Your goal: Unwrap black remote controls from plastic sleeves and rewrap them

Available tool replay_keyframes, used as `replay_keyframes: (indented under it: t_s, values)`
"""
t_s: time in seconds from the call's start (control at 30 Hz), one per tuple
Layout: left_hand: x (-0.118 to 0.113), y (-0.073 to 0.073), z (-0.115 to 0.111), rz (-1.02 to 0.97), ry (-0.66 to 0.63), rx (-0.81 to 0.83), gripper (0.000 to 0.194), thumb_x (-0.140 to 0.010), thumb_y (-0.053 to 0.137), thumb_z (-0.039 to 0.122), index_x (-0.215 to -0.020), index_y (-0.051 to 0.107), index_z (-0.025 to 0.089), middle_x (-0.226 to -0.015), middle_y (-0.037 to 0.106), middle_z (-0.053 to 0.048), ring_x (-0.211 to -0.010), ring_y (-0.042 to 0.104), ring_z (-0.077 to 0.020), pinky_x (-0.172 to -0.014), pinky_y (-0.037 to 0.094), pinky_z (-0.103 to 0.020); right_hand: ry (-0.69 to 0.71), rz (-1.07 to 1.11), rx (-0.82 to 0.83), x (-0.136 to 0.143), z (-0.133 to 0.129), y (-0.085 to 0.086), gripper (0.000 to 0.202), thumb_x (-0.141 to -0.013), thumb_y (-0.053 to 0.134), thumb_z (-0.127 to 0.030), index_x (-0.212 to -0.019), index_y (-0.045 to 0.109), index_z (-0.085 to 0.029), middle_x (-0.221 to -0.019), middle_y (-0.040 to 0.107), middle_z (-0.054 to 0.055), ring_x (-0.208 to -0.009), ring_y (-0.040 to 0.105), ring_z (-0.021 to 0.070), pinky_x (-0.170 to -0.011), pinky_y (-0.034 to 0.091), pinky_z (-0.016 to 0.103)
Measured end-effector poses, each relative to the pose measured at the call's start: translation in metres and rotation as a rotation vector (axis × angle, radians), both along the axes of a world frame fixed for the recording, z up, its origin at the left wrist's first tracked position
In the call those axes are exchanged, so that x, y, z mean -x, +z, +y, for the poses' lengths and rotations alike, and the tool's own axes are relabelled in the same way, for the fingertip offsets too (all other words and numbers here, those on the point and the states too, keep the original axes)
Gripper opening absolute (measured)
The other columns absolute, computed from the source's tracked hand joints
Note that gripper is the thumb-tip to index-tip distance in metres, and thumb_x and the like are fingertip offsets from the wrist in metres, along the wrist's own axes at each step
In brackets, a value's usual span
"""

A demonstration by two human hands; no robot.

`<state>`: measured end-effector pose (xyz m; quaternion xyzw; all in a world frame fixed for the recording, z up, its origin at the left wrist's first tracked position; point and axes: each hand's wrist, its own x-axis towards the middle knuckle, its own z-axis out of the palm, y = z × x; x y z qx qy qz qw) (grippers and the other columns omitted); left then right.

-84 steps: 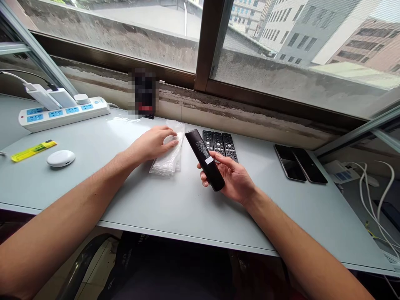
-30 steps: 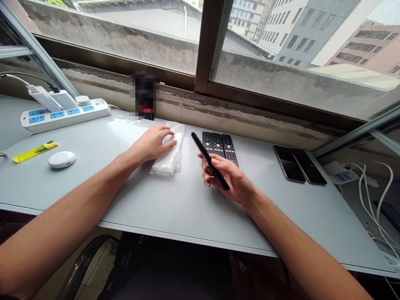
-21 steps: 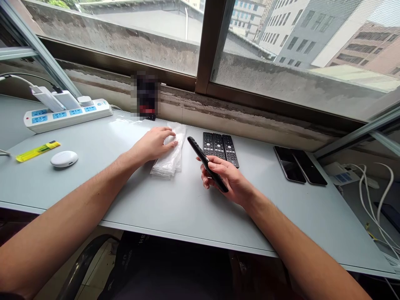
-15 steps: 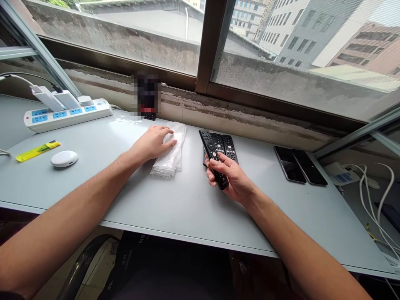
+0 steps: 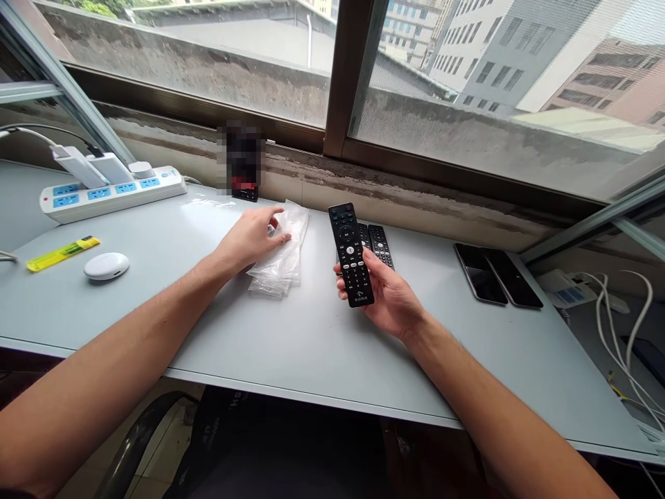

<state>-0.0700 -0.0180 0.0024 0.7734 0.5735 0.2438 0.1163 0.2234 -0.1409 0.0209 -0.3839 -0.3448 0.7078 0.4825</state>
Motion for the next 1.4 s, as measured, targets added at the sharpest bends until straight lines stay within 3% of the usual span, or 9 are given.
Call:
replay_keyframes:
  t_s: [0.23, 0.33, 0.43, 0.5, 0.63, 0.8, 0.97, 1.2, 1.4]
  values:
    - [-0.005, 0.014, -0.007, -0.213, 0.059, -0.033, 0.072, -0.096, 0.076, 0.031, -0.165, 0.059, 0.015, -0.112, 0.083, -0.008, -0.120, 0.075, -0.0314, -0.111, 0.054, -0.043, 0.091, -0.017, -0.084, -0.004, -0.001, 0.000, 0.042, -0.088, 0.098, -0.046, -0.121, 0.083, -0.024, -0.105, 0.068, 0.005, -0.079, 0.058, 0.0167, -0.072, 0.058, 0.033]
    - [-0.006, 0.019, -0.007, -0.350, 0.063, -0.044, 0.055, -0.097, 0.077, 0.040, -0.146, 0.072, 0.016, -0.106, 0.082, -0.007, -0.108, 0.075, -0.0276, -0.104, 0.055, -0.040, 0.096, -0.048, -0.087, -0.003, -0.002, 0.000, 0.048, -0.079, 0.105, -0.044, -0.116, 0.081, -0.024, -0.100, 0.064, 0.002, -0.073, 0.055, 0.0134, -0.064, 0.056, 0.030]
    - [-0.008, 0.020, -0.007, -0.551, 0.019, 0.013, 0.032, -0.098, 0.077, 0.048, -0.112, 0.080, 0.019, -0.093, 0.077, -0.005, -0.091, 0.071, -0.0234, -0.088, 0.055, -0.036, 0.104, -0.058, -0.071, -0.002, -0.003, 0.001, 0.052, -0.075, 0.109, -0.045, -0.107, 0.075, -0.023, -0.094, 0.064, -0.002, -0.064, 0.054, 0.0093, -0.053, 0.051, 0.025]
    - [-0.009, 0.020, -0.006, -0.707, -0.009, 0.084, 0.031, -0.098, 0.077, 0.051, -0.096, 0.077, 0.020, -0.087, 0.074, -0.005, -0.082, 0.067, -0.0208, -0.076, 0.053, -0.033, 0.104, -0.064, -0.065, -0.002, -0.002, 0.001, 0.054, -0.075, 0.110, -0.046, -0.103, 0.070, -0.023, -0.095, 0.068, -0.002, -0.059, 0.055, 0.0077, -0.046, 0.045, 0.021]
    - [-0.012, 0.017, -0.003, -0.929, 0.017, 0.221, 0.032, -0.095, 0.082, 0.050, -0.088, 0.070, 0.022, -0.086, 0.071, -0.004, -0.074, 0.064, -0.0185, -0.061, 0.048, -0.029, 0.092, -0.084, -0.063, -0.004, 0.000, 0.000, 0.060, -0.075, 0.110, -0.052, -0.106, 0.067, -0.024, -0.098, 0.077, 0.001, -0.054, 0.058, 0.0084, -0.038, 0.038, 0.020]
    - [-0.016, 0.018, -0.002, -1.122, 0.044, 0.353, 0.034, -0.095, 0.083, 0.051, -0.095, 0.061, 0.025, -0.090, 0.075, -0.005, -0.081, 0.074, -0.0235, -0.075, 0.064, -0.037, 0.045, -0.063, -0.011, -0.004, 0.001, -0.003, 0.049, -0.089, 0.097, -0.061, -0.113, 0.071, -0.026, -0.107, 0.086, 0.008, -0.069, 0.072, 0.0183, -0.051, 0.057, 0.028]
    - [-0.018, 0.027, -0.010, -1.227, 0.026, 0.510, 0.038, -0.094, 0.086, 0.047, -0.113, 0.064, 0.022, -0.103, 0.083, -0.011, -0.087, 0.081, -0.0296, -0.080, 0.070, -0.049, 0.047, -0.014, 0.023, -0.003, 0.001, -0.001, 0.033, -0.104, 0.081, -0.050, -0.127, 0.075, -0.027, -0.115, 0.088, 0.010, -0.087, 0.078, 0.0236, -0.066, 0.064, 0.033]
    - [-0.017, 0.025, -0.013, -1.241, -0.048, 0.539, 0.046, -0.086, 0.094, 0.041, -0.120, 0.072, 0.019, -0.113, 0.086, -0.013, -0.090, 0.083, -0.0281, -0.075, 0.068, -0.039, 0.067, -0.037, 0.002, -0.001, -0.002, 0.004, 0.041, -0.099, 0.085, -0.045, -0.136, 0.076, -0.028, -0.115, 0.087, 0.010, -0.091, 0.077, 0.0240, -0.070, 0.063, 0.034]
    - [-0.018, 0.024, -0.013, -1.253, -0.068, 0.564, 0.049, -0.080, 0.099, 0.042, -0.116, 0.075, 0.019, -0.117, 0.086, -0.014, -0.090, 0.081, -0.0262, -0.073, 0.066, -0.037, 0.096, -0.069, -0.034, -0.001, -0.004, 0.002, 0.042, -0.091, 0.096, -0.044, -0.125, 0.082, -0.025, -0.124, 0.083, 0.012, -0.094, 0.073, 0.0226, -0.072, 0.063, 0.033]
